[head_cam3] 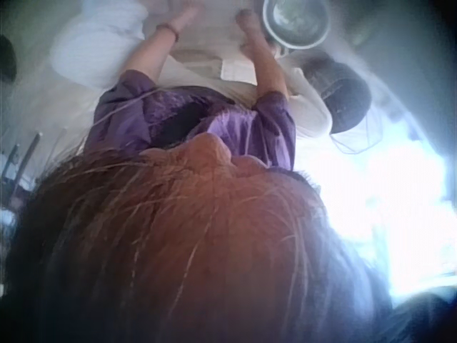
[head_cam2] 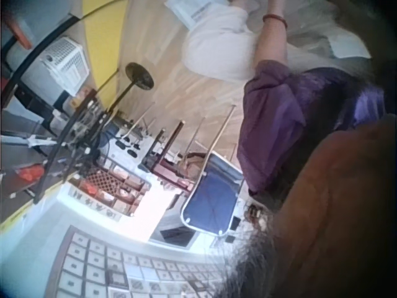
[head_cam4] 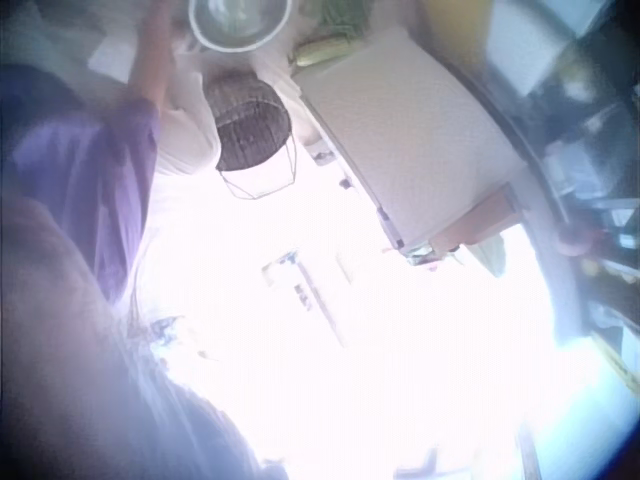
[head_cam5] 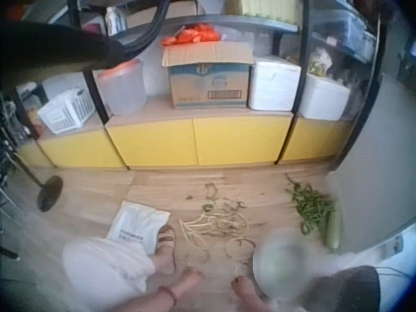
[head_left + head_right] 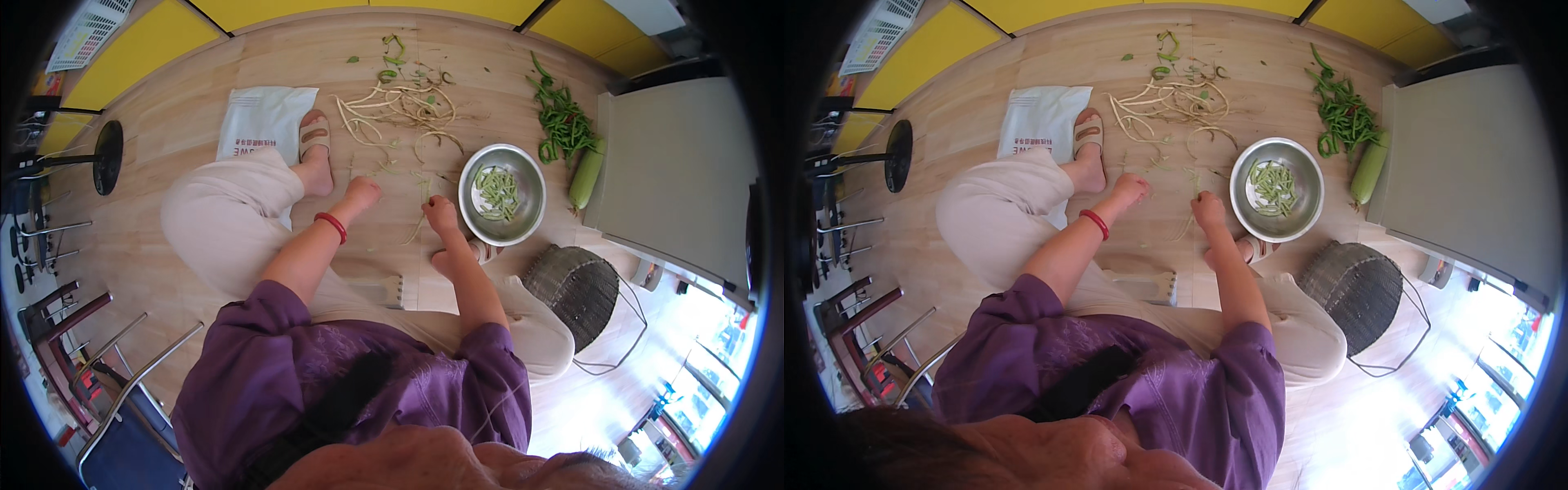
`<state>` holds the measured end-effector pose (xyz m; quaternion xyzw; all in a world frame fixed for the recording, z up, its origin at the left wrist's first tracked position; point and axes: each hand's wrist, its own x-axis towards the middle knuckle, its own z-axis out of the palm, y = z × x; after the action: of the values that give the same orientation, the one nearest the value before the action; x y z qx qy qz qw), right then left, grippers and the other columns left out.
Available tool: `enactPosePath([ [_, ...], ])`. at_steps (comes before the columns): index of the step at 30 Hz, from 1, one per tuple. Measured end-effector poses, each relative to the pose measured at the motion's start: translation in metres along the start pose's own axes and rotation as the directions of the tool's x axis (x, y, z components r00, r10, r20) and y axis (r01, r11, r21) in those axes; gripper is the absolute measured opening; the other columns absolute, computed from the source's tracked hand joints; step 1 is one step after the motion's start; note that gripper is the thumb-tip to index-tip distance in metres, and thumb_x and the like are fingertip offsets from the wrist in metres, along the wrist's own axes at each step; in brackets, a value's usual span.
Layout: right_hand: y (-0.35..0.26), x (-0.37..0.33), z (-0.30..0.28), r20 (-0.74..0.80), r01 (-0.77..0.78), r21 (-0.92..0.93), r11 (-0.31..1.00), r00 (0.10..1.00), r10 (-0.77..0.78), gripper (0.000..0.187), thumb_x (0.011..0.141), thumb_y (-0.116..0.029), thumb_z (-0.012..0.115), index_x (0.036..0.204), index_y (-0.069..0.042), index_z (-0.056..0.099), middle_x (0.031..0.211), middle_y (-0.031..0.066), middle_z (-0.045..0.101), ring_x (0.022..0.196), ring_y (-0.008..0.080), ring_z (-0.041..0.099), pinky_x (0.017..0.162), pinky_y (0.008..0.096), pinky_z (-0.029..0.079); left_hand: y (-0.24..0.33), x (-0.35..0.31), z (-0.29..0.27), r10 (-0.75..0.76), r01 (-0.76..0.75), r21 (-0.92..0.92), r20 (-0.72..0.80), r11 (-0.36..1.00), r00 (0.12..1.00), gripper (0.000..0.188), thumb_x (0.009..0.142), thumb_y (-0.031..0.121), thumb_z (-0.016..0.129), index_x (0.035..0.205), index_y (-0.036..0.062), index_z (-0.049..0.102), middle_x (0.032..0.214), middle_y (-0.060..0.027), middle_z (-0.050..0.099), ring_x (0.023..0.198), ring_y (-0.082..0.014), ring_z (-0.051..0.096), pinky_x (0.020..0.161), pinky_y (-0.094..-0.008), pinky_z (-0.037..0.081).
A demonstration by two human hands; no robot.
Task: The person picks up green beans from a pile on the floor, removes the ends and strings by hand, and places the cleaned pieces into a metal bowl.
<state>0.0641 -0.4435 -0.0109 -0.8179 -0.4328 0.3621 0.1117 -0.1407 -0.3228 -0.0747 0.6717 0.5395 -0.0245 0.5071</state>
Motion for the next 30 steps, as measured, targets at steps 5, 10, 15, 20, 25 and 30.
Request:
enactPosePath([
  [5, 0.017, 0.013, 0.006, -0.122, 0.084, -0.123, 0.989, 0.988, -0.099, 0.021, 0.079, -0.020, 0.053, 0.093, -0.006, 0.060, 0.091, 0.0190, 0.061, 0.087, 0.0357, 0.059, 0.076, 0.0433, 0.048, -0.047, 0.088, -0.036, -0.185, 0.152, -0.118, -0.368, 0.981, 0.911, 0.021, 0.075, 0.023, 0.054, 0.074, 0.0056, 0.066, 0.074, -0.0170, 0.063, 0.071, -0.0335, 0.062, 0.063, -0.0435, 0.048],
  [10, 0.027, 0.022, -0.011, -0.362, 0.008, -0.081, 0.997, 0.932, -0.037, 0.020, 0.078, -0.015, 0.055, 0.096, -0.006, 0.058, 0.091, 0.0145, 0.060, 0.086, 0.0347, 0.057, 0.074, 0.0443, 0.046, 0.027, 0.097, -0.094, 0.112, -0.023, 0.163, -0.560, 0.986, 0.821, 0.014, 0.075, 0.011, 0.054, 0.081, 0.0068, 0.066, 0.085, -0.0141, 0.064, 0.081, -0.0325, 0.060, 0.071, -0.0421, 0.048],
  [15, 0.038, 0.032, -0.030, -0.414, -0.094, -0.090, 0.991, 0.909, 0.049, 0.031, 0.076, -0.018, 0.061, 0.104, -0.005, 0.055, 0.095, 0.0177, 0.055, 0.090, 0.0362, 0.054, 0.076, 0.0451, 0.045, 0.024, 0.136, -0.120, 0.546, -0.371, 0.516, -0.240, 0.772, 0.803, 0.022, 0.071, 0.003, 0.054, 0.087, 0.0107, 0.065, 0.095, -0.0097, 0.060, 0.090, -0.0288, 0.058, 0.075, -0.0396, 0.048],
  [20, 0.046, 0.041, -0.027, -0.338, -0.169, -0.098, 0.981, 0.932, 0.127, 0.040, 0.074, -0.025, 0.066, 0.106, -0.004, 0.056, 0.097, 0.0177, 0.057, 0.090, 0.0344, 0.057, 0.077, 0.0434, 0.046, 0.044, 0.159, -0.104, 0.524, -0.255, 0.646, -0.264, 0.719, 0.809, 0.019, 0.072, 0.006, 0.054, 0.088, 0.0113, 0.063, 0.098, -0.0073, 0.058, 0.093, -0.0281, 0.055, 0.077, -0.0405, 0.047],
  [25, 0.043, 0.035, -0.019, -0.268, -0.168, -0.153, 0.974, 0.956, 0.122, 0.031, 0.075, -0.026, 0.063, 0.096, -0.004, 0.058, 0.090, 0.0160, 0.059, 0.084, 0.0337, 0.059, 0.073, 0.0433, 0.048, 0.059, 0.185, -0.091, 0.376, -0.064, 0.782, -0.225, 0.621, 0.899, 0.016, 0.077, 0.012, 0.051, 0.087, 0.0091, 0.064, 0.095, -0.0087, 0.060, 0.097, -0.0268, 0.055, 0.078, -0.0468, 0.044],
  [30, 0.024, 0.034, -0.011, -0.188, -0.093, -0.198, 0.976, 0.981, 0.055, 0.029, 0.075, -0.029, 0.061, 0.090, -0.005, 0.058, 0.090, 0.0153, 0.059, 0.084, 0.0334, 0.059, 0.073, 0.0430, 0.049, 0.058, 0.175, -0.113, 0.357, -0.097, 0.788, -0.163, 0.608, 0.920, 0.020, 0.077, 0.016, 0.051, 0.086, 0.0113, 0.067, 0.087, -0.0090, 0.064, 0.091, -0.0289, 0.058, 0.075, -0.0472, 0.044],
])
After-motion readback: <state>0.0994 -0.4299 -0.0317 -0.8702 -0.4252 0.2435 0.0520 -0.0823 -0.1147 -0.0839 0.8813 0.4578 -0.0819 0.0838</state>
